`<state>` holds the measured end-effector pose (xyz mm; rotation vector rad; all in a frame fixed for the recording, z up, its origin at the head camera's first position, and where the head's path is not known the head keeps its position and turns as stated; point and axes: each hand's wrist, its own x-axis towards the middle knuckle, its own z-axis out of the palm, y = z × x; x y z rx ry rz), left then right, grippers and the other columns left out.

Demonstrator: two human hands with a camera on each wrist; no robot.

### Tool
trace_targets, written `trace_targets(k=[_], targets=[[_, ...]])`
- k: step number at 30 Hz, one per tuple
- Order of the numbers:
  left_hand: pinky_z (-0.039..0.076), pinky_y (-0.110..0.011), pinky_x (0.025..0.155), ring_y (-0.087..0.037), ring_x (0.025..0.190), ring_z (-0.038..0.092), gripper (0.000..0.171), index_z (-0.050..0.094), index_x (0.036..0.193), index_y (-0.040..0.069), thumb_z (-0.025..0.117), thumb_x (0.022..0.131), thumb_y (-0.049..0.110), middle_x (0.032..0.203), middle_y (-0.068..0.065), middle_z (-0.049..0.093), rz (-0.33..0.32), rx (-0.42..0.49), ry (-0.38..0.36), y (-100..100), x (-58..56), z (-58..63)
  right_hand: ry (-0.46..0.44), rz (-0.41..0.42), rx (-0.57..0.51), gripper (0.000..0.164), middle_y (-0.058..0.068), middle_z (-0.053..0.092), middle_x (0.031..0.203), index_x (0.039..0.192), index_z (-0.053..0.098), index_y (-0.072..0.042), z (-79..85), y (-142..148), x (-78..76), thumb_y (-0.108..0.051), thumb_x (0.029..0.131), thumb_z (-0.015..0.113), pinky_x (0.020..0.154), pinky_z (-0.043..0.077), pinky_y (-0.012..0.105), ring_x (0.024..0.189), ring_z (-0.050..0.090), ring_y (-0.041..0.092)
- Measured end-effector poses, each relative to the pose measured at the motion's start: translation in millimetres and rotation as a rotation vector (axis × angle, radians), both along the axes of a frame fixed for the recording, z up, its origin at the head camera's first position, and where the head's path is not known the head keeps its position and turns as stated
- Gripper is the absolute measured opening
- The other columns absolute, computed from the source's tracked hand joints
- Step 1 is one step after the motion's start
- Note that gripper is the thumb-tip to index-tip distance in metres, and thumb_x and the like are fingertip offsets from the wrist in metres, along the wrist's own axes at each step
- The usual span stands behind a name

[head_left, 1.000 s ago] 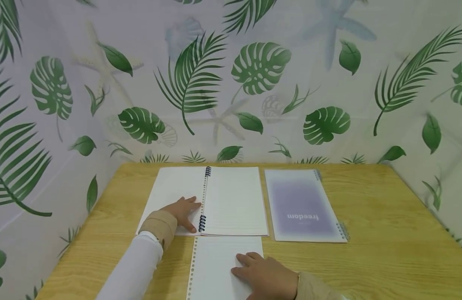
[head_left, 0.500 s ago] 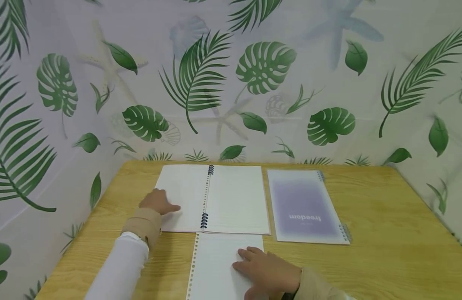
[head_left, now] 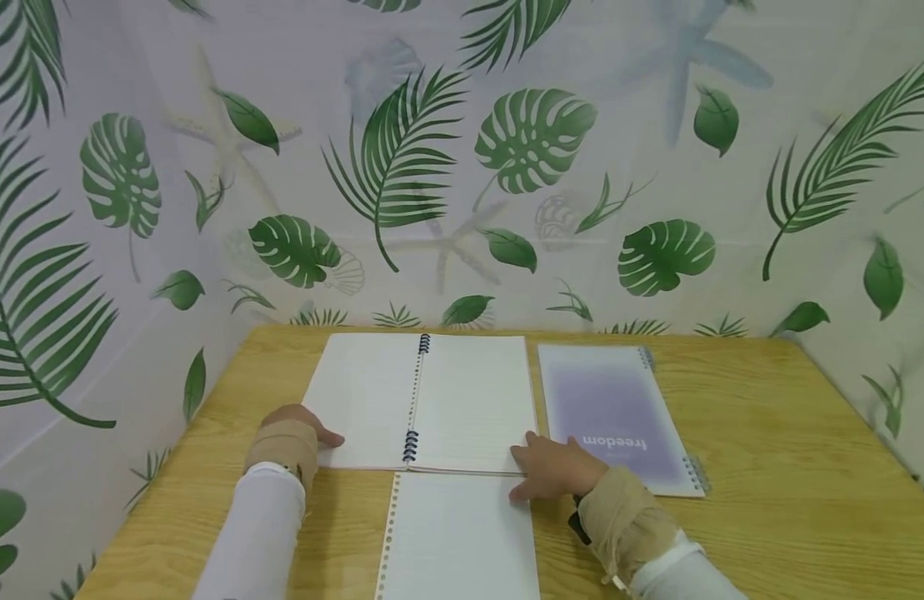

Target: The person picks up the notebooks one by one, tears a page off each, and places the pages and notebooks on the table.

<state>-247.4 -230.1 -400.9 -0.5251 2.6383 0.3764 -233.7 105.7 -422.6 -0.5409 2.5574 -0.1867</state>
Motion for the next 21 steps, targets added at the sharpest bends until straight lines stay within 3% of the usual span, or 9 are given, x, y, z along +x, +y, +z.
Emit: trace_targets(k=[6,12,15,21], targets=[[0.048,-0.042,0.093,-0.036,0.105,0.057,0.079,0.048,0.12,-0.017,0.071,0.075,0.045,0.121,-0.031,0.054,0.085,0.082,0.027,-1.2,0.3,-3.8,0.029,0.013,-0.002,0.067,0.026,0.034,0.144,0.133,0.046,-0.004,-1.1,-1.0,1.4,-0.042,0.081,0.065,0.105,0.013,0.07,0.133,0.035,0.04],[0.047,-0.041,0.09,-0.036,0.104,0.05,0.082,0.052,0.118,-0.014,0.071,0.073,0.051,0.114,-0.031,0.052,0.125,-0.077,-0.002,9.1,-3.6,0.1,0.033,0.03,-0.038,0.067,0.03,0.033,0.143,0.133,0.045,0.001,-1.1,-2.7,-0.2,-0.037,0.082,0.065,0.11,0.012,0.063,0.135,0.031,0.041],[0.046,-0.037,0.087,-0.033,0.104,0.048,0.084,0.048,0.118,-0.016,0.074,0.071,0.048,0.112,-0.029,0.05,0.201,-0.078,-0.002,14.4,-5.2,1.1,0.032,0.025,-0.048,0.067,0.03,0.031,0.144,0.132,0.045,0.002,-1.7,-3.8,0.8,-0.037,0.081,0.066,0.111,0.011,0.062,0.136,0.029,0.041],[0.045,-0.038,0.09,-0.035,0.109,0.053,0.088,0.046,0.123,-0.015,0.076,0.069,0.049,0.123,-0.03,0.052,0.239,-0.052,0.043,12.0,-3.3,-1.1,0.048,0.019,-0.056,0.06,0.031,0.031,0.143,0.125,0.052,0.001,-2.1,-4.5,3.6,-0.036,0.08,0.067,0.111,0.01,0.063,0.135,0.029,0.042]])
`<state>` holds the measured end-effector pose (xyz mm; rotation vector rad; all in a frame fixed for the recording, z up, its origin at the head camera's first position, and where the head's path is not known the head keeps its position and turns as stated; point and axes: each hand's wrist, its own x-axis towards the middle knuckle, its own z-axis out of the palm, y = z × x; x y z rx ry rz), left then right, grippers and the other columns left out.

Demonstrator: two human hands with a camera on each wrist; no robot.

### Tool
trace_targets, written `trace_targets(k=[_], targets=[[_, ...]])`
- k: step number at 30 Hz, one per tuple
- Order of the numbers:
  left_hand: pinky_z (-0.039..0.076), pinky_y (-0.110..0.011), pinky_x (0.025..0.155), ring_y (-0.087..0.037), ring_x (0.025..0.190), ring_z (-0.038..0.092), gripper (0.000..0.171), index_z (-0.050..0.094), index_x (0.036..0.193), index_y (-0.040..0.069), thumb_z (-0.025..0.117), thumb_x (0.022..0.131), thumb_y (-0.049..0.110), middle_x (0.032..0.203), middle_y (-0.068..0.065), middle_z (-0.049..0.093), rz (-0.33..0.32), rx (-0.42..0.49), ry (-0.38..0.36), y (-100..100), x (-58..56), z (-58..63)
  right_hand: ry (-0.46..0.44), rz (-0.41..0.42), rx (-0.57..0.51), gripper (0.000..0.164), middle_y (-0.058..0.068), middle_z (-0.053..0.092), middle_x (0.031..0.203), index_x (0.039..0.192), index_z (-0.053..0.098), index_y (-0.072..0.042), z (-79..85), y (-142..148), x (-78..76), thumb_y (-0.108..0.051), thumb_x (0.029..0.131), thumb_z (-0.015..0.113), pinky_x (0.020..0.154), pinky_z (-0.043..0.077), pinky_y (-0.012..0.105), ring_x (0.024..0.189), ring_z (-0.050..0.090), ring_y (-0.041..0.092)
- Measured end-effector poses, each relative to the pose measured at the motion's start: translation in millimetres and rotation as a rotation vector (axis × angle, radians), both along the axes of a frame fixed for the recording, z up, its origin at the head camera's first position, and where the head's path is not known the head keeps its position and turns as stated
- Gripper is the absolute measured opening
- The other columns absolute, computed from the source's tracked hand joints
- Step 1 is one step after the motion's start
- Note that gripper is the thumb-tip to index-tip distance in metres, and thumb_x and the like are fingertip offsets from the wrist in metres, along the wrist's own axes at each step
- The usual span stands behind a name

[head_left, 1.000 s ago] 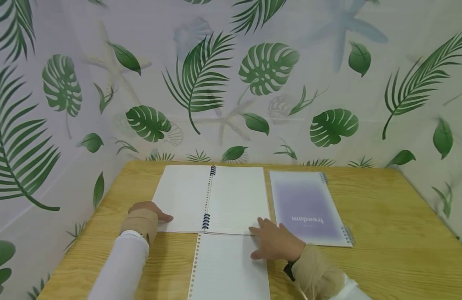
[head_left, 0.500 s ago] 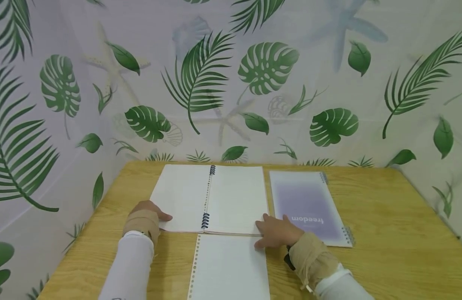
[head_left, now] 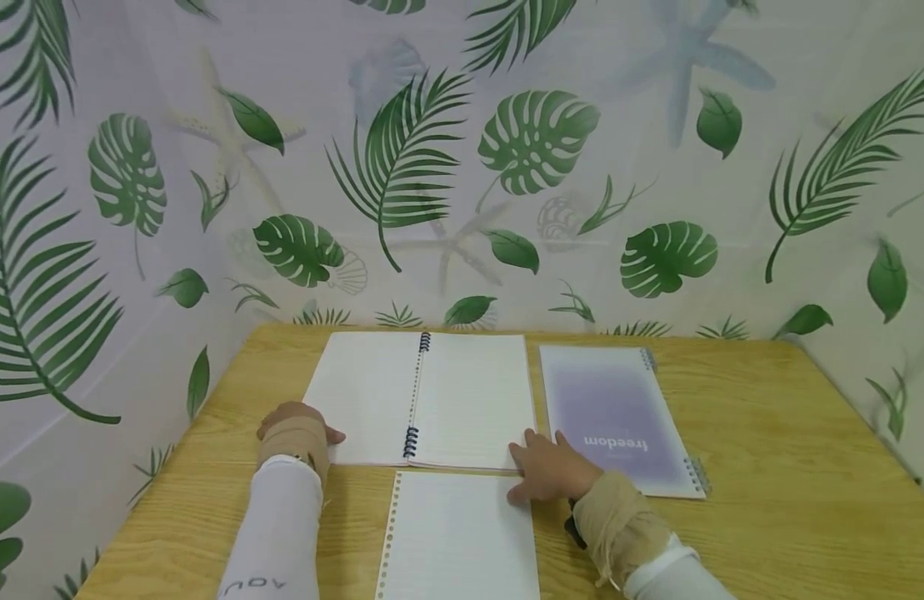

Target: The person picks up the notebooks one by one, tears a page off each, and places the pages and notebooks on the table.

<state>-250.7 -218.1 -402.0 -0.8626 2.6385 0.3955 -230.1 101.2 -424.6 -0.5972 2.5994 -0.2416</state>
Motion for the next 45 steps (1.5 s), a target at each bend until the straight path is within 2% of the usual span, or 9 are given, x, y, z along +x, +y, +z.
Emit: trace_targets(k=[6,11,15,19,25,30,35,40,45], targets=[[0.035,-0.052,0.093,-0.04,0.112,0.044,0.074,0.05,0.121,-0.008,0.071,0.074,0.045,0.12,-0.028,0.051,0.0,0.131,0.128,-12.3,-2.2,4.5,0.011,-0.012,0.003,0.068,0.03,0.032,0.143,0.131,0.047,0.001,0.9,2.6,-0.7,-0.037,0.079,0.069,0.11,0.01,0.065,0.136,0.03,0.041],[0.042,-0.053,0.089,-0.042,0.107,0.05,0.049,0.049,0.123,-0.006,0.047,0.086,0.026,0.122,-0.029,0.052,-0.144,0.301,0.343,-17.8,0.6,35.1,0.013,-0.021,0.01,0.069,0.028,0.032,0.144,0.132,0.046,-0.002,-2.1,4.8,-0.3,-0.039,0.078,0.069,0.108,0.006,0.068,0.136,0.031,0.04],[0.048,-0.043,0.084,-0.034,0.104,0.056,0.042,0.053,0.125,-0.002,0.042,0.089,0.017,0.121,-0.023,0.057,-0.279,0.45,0.478,10.8,8.2,65.8,0.003,-0.024,0.011,0.07,0.026,0.031,0.146,0.135,0.045,-0.004,-3.3,4.4,-0.4,-0.04,0.078,0.068,0.108,0.004,0.069,0.136,0.031,0.038],[0.048,-0.043,0.088,-0.027,0.106,0.057,0.04,0.056,0.125,0.005,0.046,0.089,0.019,0.122,-0.014,0.06,-0.42,0.476,0.52,70.8,9.6,77.3,-0.007,-0.047,0.023,0.069,0.023,0.031,0.147,0.135,0.045,-0.006,-3.6,9.3,0.9,-0.04,0.079,0.067,0.108,0.006,0.069,0.137,0.031,0.036],[0.046,-0.042,0.095,-0.027,0.114,0.056,0.044,0.058,0.123,0.005,0.052,0.083,0.021,0.121,-0.011,0.062,-0.584,0.49,0.575,154.2,2.6,51.9,0.034,-0.082,-0.024,0.051,0.018,0.039,0.144,0.123,0.056,-0.011,-7.2,11.0,0.2,-0.038,0.08,0.066,0.106,0.018,0.068,0.134,0.036,0.034],[0.052,-0.041,0.084,-0.028,0.1,0.062,0.037,0.065,0.11,0.001,0.055,0.079,0.019,0.108,-0.014,0.066,-0.688,0.377,0.542,198.2,-2.7,17.9,0.065,-0.121,-0.115,0.054,0.017,0.041,0.143,0.127,0.055,-0.012,-7.2,20.3,2.4,-0.034,0.079,0.069,0.104,0.02,0.068,0.131,0.04,0.035],[0.05,-0.034,0.058,-0.02,0.069,0.057,0.02,0.066,0.082,0.001,0.062,0.074,0.019,0.084,-0.011,0.062,-0.764,0.218,0.477,216.8,-7.4,-12.2,0.068,-0.128,-0.173,0.054,0.015,0.044,0.142,0.123,0.058,-0.009,-3.2,30.0,6.5,-0.031,0.076,0.072,0.104,0.017,0.071,0.133,0.038,0.035],[0.052,-0.035,0.062,-0.019,0.072,0.058,0.036,0.063,0.094,0.0,0.07,0.072,0.027,0.089,-0.011,0.06,-0.763,0.178,0.404,224.7,-9.8,-35.5,0.1,-0.152,-0.182,0.063,0.019,0.047,0.138,0.125,0.056,-0.008,-1.1,38.2,9.4,-0.026,0.069,0.077,0.104,0.027,0.065,0.129,0.043,0.038],[0.053,-0.037,0.066,-0.021,0.077,0.059,0.047,0.061,0.101,0.001,0.079,0.066,0.026,0.094,-0.012,0.058,-0.756,0.201,0.38,230.7,-8.0,-45.5,0.135,-0.164,-0.191,0.062,0.021,0.052,0.132,0.12,0.059,-0.003,-0.6,49.2,10.8,-0.022,0.064,0.08,0.1,0.04,0.055,0.122,0.048,0.04]])
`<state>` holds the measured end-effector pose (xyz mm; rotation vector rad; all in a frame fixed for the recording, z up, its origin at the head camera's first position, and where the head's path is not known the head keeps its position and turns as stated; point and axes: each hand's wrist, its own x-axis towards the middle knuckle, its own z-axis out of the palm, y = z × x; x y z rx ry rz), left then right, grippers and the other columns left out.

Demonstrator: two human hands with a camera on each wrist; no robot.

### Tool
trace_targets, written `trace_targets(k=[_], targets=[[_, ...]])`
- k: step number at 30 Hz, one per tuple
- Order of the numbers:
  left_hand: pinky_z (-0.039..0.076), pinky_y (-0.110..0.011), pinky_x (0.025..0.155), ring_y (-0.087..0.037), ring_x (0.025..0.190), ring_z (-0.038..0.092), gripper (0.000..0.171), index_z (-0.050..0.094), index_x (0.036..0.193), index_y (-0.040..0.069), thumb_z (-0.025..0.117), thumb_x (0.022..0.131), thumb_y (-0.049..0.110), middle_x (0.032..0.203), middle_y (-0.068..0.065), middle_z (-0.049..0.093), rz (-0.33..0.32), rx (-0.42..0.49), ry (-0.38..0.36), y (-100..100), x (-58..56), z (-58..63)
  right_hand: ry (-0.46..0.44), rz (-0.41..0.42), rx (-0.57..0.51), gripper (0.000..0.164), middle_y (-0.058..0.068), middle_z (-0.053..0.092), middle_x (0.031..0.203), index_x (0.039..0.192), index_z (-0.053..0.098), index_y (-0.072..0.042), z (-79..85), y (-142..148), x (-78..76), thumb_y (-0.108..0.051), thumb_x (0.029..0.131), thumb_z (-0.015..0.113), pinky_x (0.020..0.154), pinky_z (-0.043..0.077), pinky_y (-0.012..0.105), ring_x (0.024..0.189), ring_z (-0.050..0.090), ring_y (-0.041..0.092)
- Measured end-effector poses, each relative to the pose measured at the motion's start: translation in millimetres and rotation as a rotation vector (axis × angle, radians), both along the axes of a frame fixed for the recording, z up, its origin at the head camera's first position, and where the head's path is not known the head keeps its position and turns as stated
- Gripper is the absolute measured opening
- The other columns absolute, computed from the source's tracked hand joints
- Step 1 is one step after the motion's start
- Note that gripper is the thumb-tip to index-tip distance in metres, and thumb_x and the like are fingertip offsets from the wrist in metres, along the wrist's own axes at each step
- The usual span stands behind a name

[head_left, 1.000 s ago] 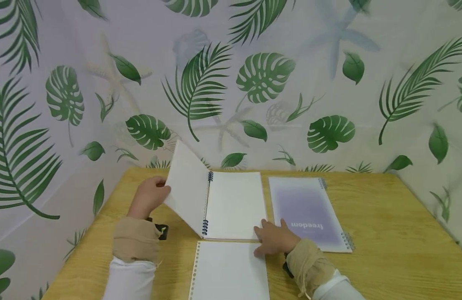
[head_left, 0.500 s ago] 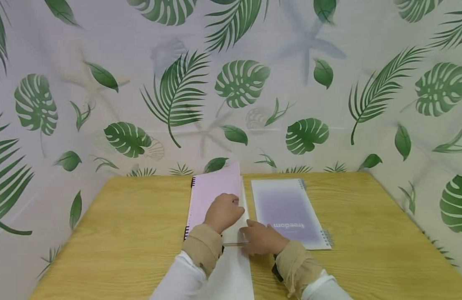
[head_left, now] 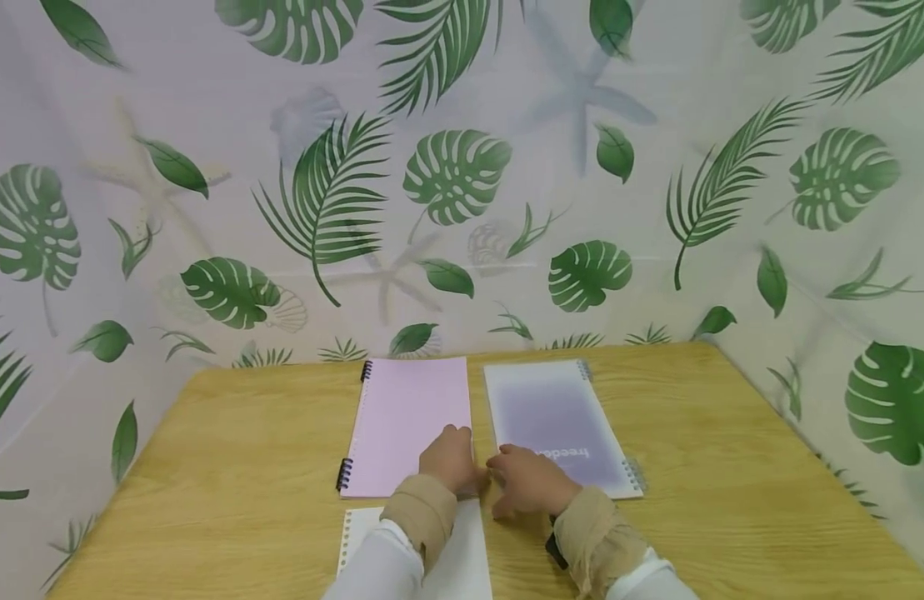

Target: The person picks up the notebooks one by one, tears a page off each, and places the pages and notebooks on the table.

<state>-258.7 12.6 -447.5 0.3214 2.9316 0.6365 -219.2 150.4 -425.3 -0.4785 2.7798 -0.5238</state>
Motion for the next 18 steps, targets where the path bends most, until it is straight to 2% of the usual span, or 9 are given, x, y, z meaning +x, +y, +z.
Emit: trace_targets(k=[6,9,12,16,18], targets=[[0.053,-0.037,0.066,-0.023,0.078,0.06,0.051,0.062,0.101,0.003,0.081,0.064,0.031,0.094,-0.01,0.057,-0.024,-0.029,0.013,9.7,4.8,-1.4,0.026,-0.052,0.03,0.064,0.024,0.05,0.133,0.118,0.06,-0.003,0.9,23.5,2.9,-0.018,0.059,0.081,0.096,0.041,0.058,0.12,0.049,0.042],[0.053,-0.036,0.069,-0.023,0.081,0.061,0.047,0.064,0.101,0.003,0.078,0.067,0.032,0.099,-0.011,0.058,-0.041,-0.052,0.001,17.8,5.6,-0.3,0.038,-0.064,0.059,0.064,0.024,0.051,0.131,0.117,0.06,-0.003,2.2,38.0,4.4,-0.016,0.058,0.081,0.096,0.039,0.061,0.119,0.049,0.043],[0.053,-0.035,0.067,-0.021,0.078,0.06,0.039,0.067,0.092,0.003,0.078,0.068,0.033,0.104,-0.012,0.06,-0.05,-0.073,-0.002,27.2,6.9,2.7,0.037,-0.079,0.083,0.064,0.023,0.053,0.129,0.117,0.06,-0.002,2.9,51.5,6.0,-0.016,0.058,0.08,0.096,0.039,0.061,0.119,0.049,0.043],[0.052,-0.032,0.062,-0.016,0.071,0.057,0.031,0.067,0.08,0.005,0.078,0.069,0.032,0.097,-0.009,0.063,-0.063,-0.103,-0.018,38.7,10.6,10.0,0.019,-0.111,0.106,0.065,0.023,0.052,0.131,0.118,0.06,-0.002,3.6,64.4,8.6,-0.015,0.058,0.08,0.097,0.036,0.063,0.12,0.048,0.043],[0.052,-0.031,0.06,-0.015,0.069,0.056,0.03,0.067,0.079,0.006,0.077,0.069,0.033,0.092,-0.006,0.064,-0.084,-0.126,-0.035,43.3,11.4,11.4,0.011,-0.127,0.116,0.065,0.022,0.052,0.131,0.119,0.06,-0.003,4.4,68.7,9.5,-0.015,0.058,0.08,0.097,0.032,0.067,0.121,0.048,0.043]])
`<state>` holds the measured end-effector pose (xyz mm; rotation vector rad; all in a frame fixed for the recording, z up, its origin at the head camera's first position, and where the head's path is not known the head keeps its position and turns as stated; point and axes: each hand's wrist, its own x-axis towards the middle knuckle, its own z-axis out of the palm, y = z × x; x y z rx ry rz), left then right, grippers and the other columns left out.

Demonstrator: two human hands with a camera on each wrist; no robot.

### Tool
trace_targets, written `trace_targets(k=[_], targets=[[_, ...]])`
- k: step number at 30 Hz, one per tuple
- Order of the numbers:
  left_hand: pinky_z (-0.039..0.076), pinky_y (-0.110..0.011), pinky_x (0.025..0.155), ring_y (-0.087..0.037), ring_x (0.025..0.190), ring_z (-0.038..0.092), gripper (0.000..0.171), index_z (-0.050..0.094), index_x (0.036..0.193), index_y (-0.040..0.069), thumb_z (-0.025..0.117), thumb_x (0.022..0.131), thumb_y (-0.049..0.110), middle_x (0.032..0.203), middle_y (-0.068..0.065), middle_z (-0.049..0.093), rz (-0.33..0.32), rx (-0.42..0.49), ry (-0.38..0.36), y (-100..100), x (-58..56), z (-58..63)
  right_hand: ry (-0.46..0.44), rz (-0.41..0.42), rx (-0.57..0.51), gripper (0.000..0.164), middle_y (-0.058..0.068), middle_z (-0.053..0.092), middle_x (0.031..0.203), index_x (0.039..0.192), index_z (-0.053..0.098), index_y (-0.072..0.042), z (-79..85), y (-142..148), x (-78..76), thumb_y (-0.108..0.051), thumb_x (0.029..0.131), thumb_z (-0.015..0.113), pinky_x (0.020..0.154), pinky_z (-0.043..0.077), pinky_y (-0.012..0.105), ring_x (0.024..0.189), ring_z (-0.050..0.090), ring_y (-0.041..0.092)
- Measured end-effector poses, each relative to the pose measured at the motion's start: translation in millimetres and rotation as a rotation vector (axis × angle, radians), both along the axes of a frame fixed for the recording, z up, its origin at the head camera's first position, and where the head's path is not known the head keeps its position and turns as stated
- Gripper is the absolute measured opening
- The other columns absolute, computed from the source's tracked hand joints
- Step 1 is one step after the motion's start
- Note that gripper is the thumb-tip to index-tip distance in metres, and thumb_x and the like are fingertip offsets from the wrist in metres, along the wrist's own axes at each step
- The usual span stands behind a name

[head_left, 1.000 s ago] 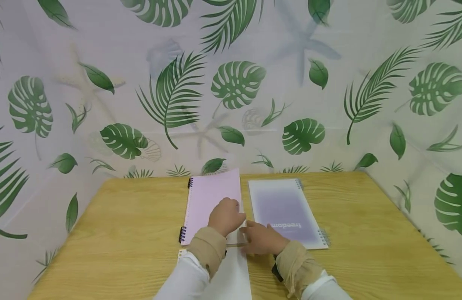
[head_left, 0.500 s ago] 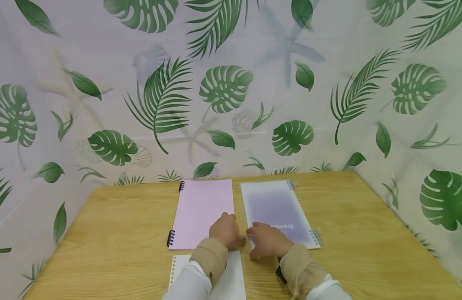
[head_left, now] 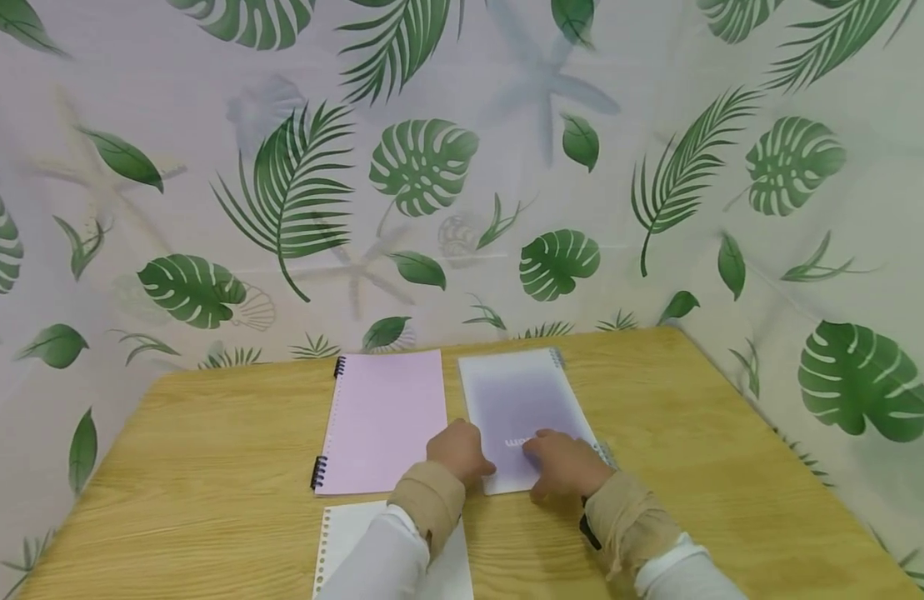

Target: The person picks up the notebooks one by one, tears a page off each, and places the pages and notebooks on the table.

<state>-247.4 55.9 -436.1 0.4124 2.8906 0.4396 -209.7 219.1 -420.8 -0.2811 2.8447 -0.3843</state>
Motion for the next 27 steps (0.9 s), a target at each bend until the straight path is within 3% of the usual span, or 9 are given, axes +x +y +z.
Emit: trace_targets(k=[6,10,13,16,19,24,27], targets=[[0.053,-0.035,0.063,-0.017,0.074,0.06,0.038,0.069,0.086,0.008,0.081,0.063,0.035,0.1,-0.006,0.066,-0.036,-0.077,-0.017,6.9,0.3,-1.9,0.028,-0.004,0.036,0.059,0.019,0.056,0.128,0.114,0.062,-0.006,-4.6,5.7,-1.0,-0.015,0.058,0.079,0.095,0.032,0.069,0.117,0.052,0.04],[0.054,-0.038,0.068,-0.024,0.086,0.062,0.055,0.068,0.098,0.008,0.085,0.057,0.041,0.11,-0.008,0.062,-0.074,-0.131,-0.01,11.1,3.9,0.1,0.042,0.002,0.056,0.058,0.018,0.058,0.125,0.115,0.062,-0.006,-7.6,9.4,0.7,-0.014,0.059,0.077,0.094,0.034,0.069,0.113,0.055,0.037],[0.053,-0.036,0.071,-0.022,0.089,0.06,0.058,0.068,0.1,0.01,0.083,0.058,0.047,0.102,-0.005,0.062,-0.173,-0.228,0.035,12.3,7.1,1.8,0.058,0.013,0.062,0.057,0.016,0.06,0.121,0.116,0.062,-0.005,-8.6,10.9,2.6,-0.012,0.061,0.075,0.092,0.036,0.068,0.109,0.057,0.036],[0.052,-0.031,0.067,-0.016,0.079,0.058,0.044,0.069,0.089,0.013,0.079,0.065,0.048,0.086,0.001,0.063,-0.304,-0.336,0.113,10.7,7.5,1.8,0.072,0.028,0.064,0.054,0.015,0.061,0.118,0.115,0.063,-0.005,-7.9,10.6,3.2,-0.01,0.062,0.073,0.091,0.037,0.068,0.107,0.059,0.035],[0.051,-0.027,0.061,-0.011,0.066,0.055,0.032,0.066,0.075,0.015,0.075,0.071,0.046,0.073,0.004,0.063,-0.406,-0.378,0.164,9.7,6.2,0.4,0.064,0.027,0.066,0.054,0.014,0.062,0.118,0.116,0.063,-0.004,-6.3,10.4,3.6,-0.01,0.063,0.073,0.092,0.034,0.07,0.108,0.058,0.035],[0.049,-0.024,0.057,-0.009,0.059,0.053,0.026,0.065,0.07,0.015,0.071,0.077,0.039,0.069,0.004,0.064,-0.494,-0.393,0.186,9.2,7.9,1.9,0.066,0.024,0.088,0.04,0.011,0.065,0.105,0.101,0.066,-0.004,-3.8,7.6,3.3,-0.01,0.062,0.074,0.09,0.034,0.07,0.099,0.061,0.033],[0.05,-0.023,0.058,-0.009,0.06,0.056,0.025,0.067,0.074,0.015,0.069,0.079,0.039,0.072,0.003,0.067,-0.513,-0.406,0.19,8.0,9.9,4.9,0.078,0.025,0.086,0.036,0.014,0.064,0.107,0.096,0.067,-0.004,-3.7,3.0,3.4,-0.012,0.062,0.075,0.09,0.035,0.07,0.102,0.059,0.035]])
